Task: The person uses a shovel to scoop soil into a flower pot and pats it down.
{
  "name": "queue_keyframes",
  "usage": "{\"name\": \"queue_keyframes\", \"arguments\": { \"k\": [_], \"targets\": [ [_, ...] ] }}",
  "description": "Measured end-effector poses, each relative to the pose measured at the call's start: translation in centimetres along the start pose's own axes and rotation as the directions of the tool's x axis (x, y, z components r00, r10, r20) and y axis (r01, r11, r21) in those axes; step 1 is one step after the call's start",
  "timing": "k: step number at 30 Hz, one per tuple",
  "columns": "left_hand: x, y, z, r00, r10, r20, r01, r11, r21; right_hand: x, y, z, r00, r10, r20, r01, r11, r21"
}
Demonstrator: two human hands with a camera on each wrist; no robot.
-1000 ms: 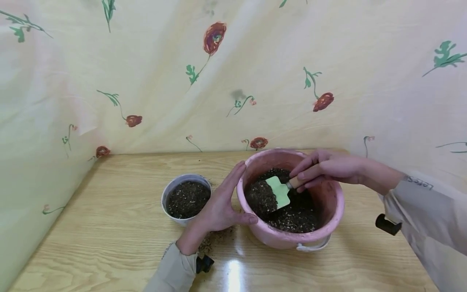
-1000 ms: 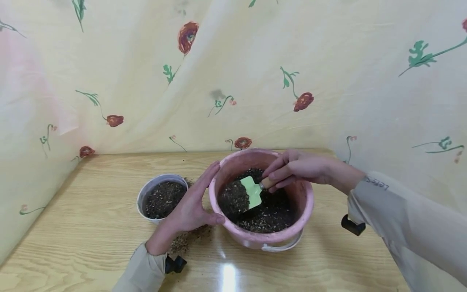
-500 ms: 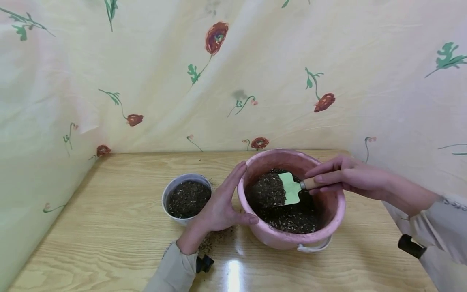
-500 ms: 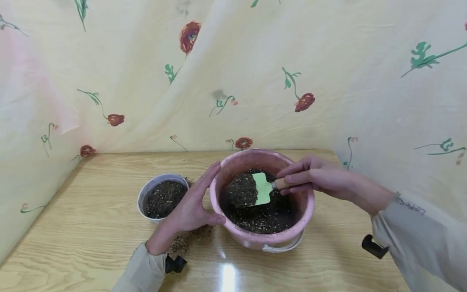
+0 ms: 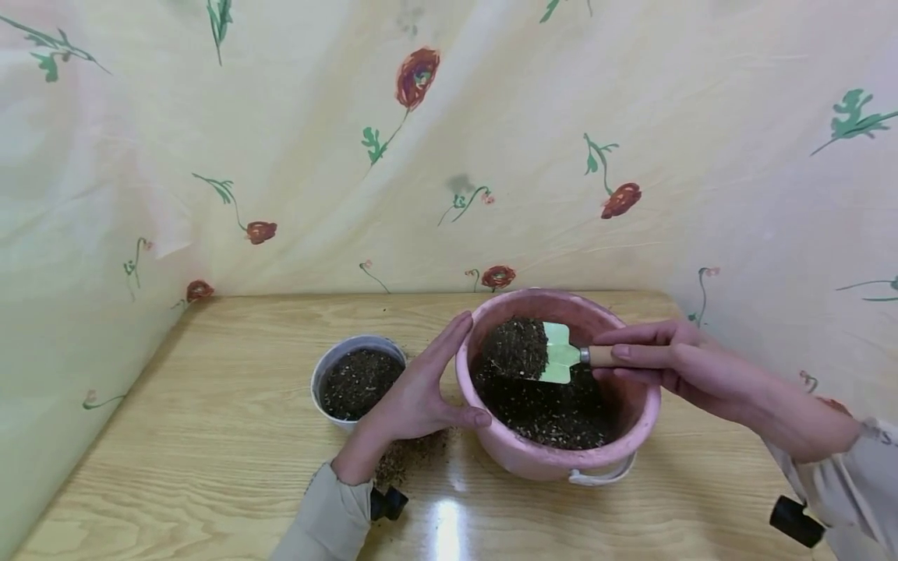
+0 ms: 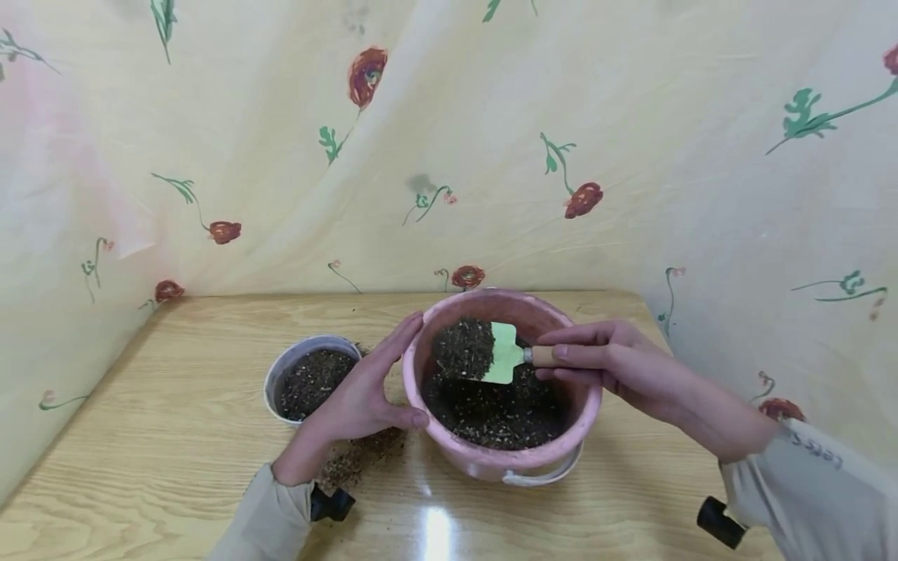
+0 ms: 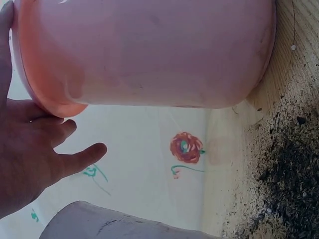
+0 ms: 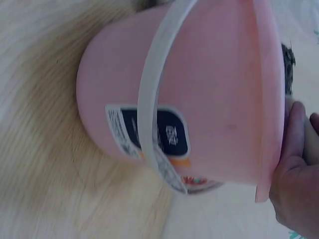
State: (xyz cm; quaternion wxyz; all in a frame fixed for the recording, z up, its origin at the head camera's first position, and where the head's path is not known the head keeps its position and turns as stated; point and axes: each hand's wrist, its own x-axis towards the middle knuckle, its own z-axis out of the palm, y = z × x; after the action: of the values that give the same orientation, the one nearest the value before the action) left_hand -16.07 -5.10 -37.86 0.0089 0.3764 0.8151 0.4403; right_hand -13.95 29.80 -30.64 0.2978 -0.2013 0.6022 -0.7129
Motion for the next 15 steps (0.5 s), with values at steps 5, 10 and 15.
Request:
{"name": "queue_keyframes", "arguments": {
  "k": [5, 10, 15],
  "targets": [
    [-0.2, 0.1, 0.1, 1.000, 0.004, -0.014, -0.003, 1.000, 0.004, -0.7, 0.2, 1.0, 0.999, -0.026, -0.041, 0.031, 0.992, 0.119],
    [-0.4, 0.1, 0.0, 0.999, 0.022, -0.029, -0.021, 0.999, 0.025, -1.5, 0.4, 2.4, 0.997, -0.022, -0.081, 0.042, 0.964, 0.262],
    [-0.8, 0.2, 0.0, 0.998, 0.044, -0.041, -0.042, 0.998, 0.049, -1.9, 0.5, 4.0, 0.992, -0.034, -0.124, 0.081, 0.914, 0.399]
  ]
}}
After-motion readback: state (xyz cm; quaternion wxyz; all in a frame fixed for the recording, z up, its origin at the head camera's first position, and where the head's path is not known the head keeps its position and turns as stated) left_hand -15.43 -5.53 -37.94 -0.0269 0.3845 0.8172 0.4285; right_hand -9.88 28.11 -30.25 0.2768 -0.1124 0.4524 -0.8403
